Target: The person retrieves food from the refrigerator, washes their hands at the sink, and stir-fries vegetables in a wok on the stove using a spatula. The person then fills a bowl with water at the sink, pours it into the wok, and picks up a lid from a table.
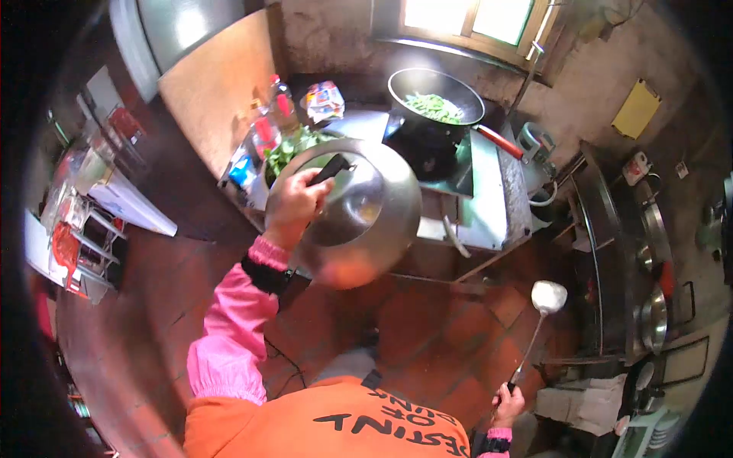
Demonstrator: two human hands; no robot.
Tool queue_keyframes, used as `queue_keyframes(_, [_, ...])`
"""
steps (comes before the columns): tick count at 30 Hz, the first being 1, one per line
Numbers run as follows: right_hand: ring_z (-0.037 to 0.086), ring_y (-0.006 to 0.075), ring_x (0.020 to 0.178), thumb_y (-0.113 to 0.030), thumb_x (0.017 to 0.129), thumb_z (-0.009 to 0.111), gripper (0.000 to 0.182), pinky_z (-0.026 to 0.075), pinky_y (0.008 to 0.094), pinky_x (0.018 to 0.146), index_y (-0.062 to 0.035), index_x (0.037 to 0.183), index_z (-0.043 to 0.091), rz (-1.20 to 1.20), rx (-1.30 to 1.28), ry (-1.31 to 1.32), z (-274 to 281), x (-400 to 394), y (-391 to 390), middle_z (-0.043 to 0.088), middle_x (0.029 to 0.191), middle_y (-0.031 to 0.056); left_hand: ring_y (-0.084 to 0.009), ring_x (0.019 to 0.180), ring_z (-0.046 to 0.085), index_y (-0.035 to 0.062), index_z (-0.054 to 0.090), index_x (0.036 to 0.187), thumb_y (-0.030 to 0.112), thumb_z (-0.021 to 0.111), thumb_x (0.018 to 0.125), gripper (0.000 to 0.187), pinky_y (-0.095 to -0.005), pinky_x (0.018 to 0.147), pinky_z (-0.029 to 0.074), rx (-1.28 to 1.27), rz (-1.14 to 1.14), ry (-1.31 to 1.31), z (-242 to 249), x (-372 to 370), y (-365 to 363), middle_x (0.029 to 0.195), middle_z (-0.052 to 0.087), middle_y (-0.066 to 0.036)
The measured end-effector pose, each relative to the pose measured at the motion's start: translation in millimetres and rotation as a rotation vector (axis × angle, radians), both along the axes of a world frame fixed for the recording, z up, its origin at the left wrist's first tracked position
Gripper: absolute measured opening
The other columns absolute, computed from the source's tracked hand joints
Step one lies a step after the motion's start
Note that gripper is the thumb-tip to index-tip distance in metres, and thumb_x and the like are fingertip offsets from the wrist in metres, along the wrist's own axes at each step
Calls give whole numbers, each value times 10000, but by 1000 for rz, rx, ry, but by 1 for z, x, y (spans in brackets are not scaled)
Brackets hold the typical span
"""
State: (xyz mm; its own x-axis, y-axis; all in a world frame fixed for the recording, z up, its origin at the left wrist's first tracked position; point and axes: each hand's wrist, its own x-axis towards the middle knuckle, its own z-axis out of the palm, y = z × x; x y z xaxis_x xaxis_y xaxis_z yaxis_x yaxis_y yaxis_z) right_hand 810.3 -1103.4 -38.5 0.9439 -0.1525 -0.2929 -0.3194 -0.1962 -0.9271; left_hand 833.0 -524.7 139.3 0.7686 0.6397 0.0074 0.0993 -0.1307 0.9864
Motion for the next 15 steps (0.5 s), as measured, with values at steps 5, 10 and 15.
queue_keyframes(5, [446, 58, 446, -86, 875, 574, 96, 328, 212, 379, -65, 797, 522, -262, 44, 65, 33, 52, 32, 492, 629, -14, -39, 464, 383, 88, 552, 742, 175, 601, 856, 151, -210, 437, 291, 79, -122, -85, 44, 164, 19, 570, 445, 62])
queue_keyframes(10, [408, 49, 423, -90, 880, 561, 84, 313, 213, 367, -70, 806, 527, -313, -120, 62, 16, 110, 26, 465, 596, -32, -48, 472, 385, 69, 573, 763, 163, 612, 851, 135, -220, 434, 293, 72, -254, -74, 63, 309, 39, 575, 459, 46])
queue_keyframes(15, [415, 53, 428, -118, 880, 557, 70, 302, 207, 363, -52, 861, 543, -333, -32, 138, 22, 204, 37, 432, 541, -33, -76, 467, 407, 54, 603, 770, 150, 633, 839, 122, -240, 430, 314, 131, -148, -52, 62, 431, 50, 577, 487, 12])
